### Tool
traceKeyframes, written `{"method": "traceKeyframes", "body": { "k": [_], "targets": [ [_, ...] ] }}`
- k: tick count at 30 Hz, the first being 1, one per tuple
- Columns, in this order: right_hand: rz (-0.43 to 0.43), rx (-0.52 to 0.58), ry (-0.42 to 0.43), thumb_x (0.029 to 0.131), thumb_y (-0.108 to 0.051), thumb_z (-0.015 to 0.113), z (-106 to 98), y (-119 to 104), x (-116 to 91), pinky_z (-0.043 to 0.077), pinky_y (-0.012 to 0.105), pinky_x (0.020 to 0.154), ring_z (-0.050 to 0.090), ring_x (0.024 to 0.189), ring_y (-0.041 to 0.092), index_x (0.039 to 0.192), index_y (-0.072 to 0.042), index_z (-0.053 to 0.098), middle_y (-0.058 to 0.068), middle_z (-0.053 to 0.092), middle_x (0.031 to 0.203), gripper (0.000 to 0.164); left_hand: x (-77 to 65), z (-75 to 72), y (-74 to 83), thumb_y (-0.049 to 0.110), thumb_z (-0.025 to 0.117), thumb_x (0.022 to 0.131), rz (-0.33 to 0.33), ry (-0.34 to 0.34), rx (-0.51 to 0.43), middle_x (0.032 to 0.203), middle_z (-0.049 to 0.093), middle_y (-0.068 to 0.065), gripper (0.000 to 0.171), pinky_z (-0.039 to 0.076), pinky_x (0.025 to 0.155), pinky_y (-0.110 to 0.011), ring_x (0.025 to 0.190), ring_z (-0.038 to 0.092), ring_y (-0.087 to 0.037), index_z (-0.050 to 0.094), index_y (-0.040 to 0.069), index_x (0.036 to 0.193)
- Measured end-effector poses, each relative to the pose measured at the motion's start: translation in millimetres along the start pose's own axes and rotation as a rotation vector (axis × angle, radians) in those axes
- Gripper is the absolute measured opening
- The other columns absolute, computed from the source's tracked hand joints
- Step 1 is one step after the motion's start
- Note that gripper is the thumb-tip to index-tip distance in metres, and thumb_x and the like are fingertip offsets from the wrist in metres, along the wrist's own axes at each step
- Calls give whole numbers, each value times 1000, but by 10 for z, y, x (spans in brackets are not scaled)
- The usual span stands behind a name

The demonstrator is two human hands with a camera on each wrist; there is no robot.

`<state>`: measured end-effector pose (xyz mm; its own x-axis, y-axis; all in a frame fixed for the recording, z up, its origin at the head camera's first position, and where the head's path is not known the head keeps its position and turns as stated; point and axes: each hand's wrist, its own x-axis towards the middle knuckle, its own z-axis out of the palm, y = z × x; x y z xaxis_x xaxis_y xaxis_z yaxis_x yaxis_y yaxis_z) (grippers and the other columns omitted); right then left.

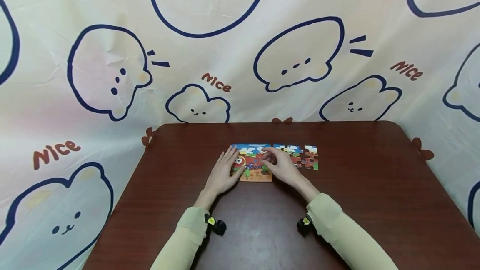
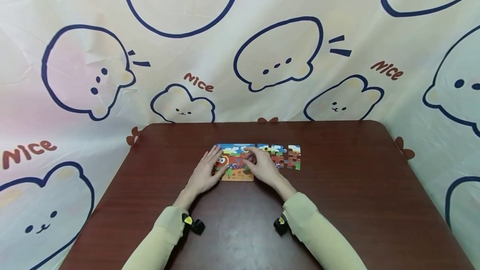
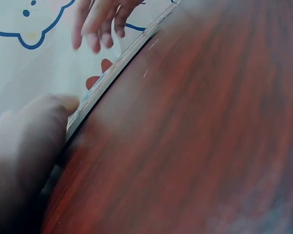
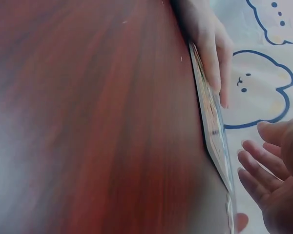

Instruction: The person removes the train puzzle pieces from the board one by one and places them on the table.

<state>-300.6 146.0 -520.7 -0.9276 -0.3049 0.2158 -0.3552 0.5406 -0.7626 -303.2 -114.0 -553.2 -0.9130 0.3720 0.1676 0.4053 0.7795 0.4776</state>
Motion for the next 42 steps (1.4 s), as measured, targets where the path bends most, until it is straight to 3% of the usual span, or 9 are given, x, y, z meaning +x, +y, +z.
{"method": "traceKeyframes", "body": {
  "k": [5, 16, 27, 34, 42],
  "targets": [
    [31, 23, -47, 106, -9, 72, 111, -31, 156, 63, 34, 81, 74, 93, 19, 144, 5, 66, 13, 80, 110, 40, 0, 13, -12, 36, 63, 111, -26, 29, -38, 175, 45, -14, 62, 25, 140, -56, 169, 33, -33, 52, 3, 164],
    [74, 104, -116, 108, -10, 69, 270, -51, 267, 67, 44, 91, 79, 108, 32, 140, 7, 69, 20, 81, 121, 36, -2, 4, -19, 34, 67, 110, -35, 38, -40, 173, 49, -13, 60, 27, 139, -54, 166, 40, -31, 55, 5, 161],
    [117, 191, -92, 106, -7, 72, 333, 5, 239, 65, 37, 86, 76, 101, 26, 133, 4, 73, 18, 80, 115, 30, 2, 28, -18, 32, 69, 109, -52, 60, -63, 172, 50, -14, 54, 27, 140, -53, 165, 41, -31, 60, 4, 155],
    [105, 178, -34, 104, -3, 73, 365, -17, 214, 65, 41, 90, 75, 103, 29, 132, 3, 74, 20, 78, 118, 28, 4, 15, 5, 32, 68, 110, -46, 67, -65, 171, 50, -15, 57, 27, 140, -53, 165, 41, -31, 57, 4, 158],
    [107, 229, -64, 103, -3, 75, 409, -71, 234, 65, 46, 94, 76, 110, 35, 134, 5, 73, 22, 80, 122, 33, 3, 7, -6, 33, 68, 110, -36, 52, -45, 172, 49, -14, 60, 27, 139, -54, 166, 41, -31, 56, 3, 160]
  ]
}}
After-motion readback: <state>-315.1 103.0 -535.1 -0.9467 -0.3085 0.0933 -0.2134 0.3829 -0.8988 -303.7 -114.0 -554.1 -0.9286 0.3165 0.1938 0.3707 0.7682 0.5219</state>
